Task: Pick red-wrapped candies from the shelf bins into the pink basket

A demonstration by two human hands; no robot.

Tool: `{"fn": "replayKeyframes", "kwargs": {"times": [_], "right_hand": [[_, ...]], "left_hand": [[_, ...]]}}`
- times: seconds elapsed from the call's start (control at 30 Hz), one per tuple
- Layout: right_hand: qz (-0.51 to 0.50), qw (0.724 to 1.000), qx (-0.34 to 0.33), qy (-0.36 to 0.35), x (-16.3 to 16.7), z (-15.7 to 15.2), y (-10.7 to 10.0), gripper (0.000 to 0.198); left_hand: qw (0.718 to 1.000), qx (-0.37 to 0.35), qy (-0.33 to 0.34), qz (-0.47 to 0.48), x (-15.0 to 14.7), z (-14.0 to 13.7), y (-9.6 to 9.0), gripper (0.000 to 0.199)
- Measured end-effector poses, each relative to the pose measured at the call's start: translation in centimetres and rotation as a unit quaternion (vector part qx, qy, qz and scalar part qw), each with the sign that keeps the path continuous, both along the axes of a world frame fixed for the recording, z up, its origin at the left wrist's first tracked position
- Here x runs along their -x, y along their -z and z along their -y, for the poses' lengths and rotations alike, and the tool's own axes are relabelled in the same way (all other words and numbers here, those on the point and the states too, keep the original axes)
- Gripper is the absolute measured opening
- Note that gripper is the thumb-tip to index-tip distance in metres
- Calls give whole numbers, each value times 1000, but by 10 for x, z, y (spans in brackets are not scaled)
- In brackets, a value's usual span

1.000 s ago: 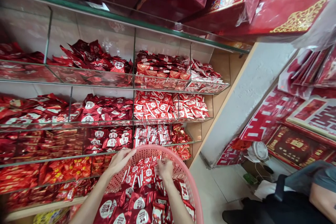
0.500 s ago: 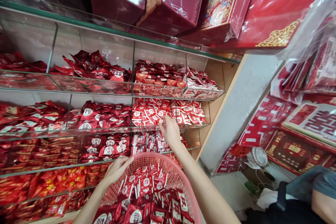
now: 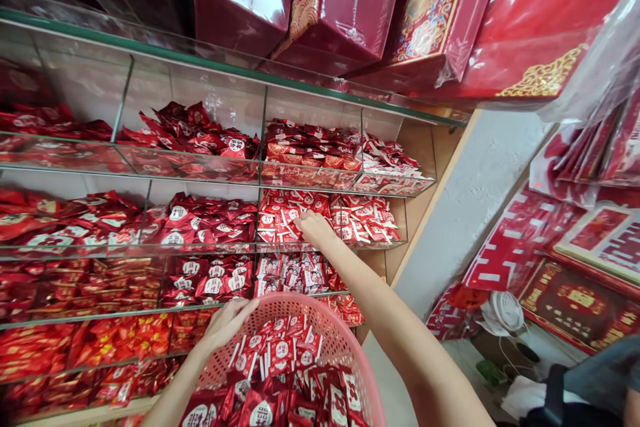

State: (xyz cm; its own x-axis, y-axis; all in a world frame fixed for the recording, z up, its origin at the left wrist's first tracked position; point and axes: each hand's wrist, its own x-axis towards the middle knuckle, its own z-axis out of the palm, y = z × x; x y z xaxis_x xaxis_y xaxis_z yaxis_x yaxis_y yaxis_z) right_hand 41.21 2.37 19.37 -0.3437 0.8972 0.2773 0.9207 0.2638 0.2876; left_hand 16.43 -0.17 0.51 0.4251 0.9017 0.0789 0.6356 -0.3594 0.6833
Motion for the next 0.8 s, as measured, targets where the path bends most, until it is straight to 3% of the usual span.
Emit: {"fn": "replayKeyframes", "kwargs": {"times": [0.27,0.47,0.6,0.7,0.8], "right_hand": [[-96,994,21,-41,-17,6,-18,32],[-268,953,5,-141,-5,54,-29,33],[-275,940,81,-184,16,88,10,30],[-211,953,167,-140,25,94,60,27],[-87,974,199,-61,27,90,104,34]], "left_hand": [[1000,10,-6,-5,-3,4,-10,54],[1000,24,-14,2,-5,6,-16,54],[999,47,-22,0,-6,7,-16,56],[999,45,-20,-2,-6,7,-16,58],[999,34,-17,-6,-6,7,-15,59]]}}
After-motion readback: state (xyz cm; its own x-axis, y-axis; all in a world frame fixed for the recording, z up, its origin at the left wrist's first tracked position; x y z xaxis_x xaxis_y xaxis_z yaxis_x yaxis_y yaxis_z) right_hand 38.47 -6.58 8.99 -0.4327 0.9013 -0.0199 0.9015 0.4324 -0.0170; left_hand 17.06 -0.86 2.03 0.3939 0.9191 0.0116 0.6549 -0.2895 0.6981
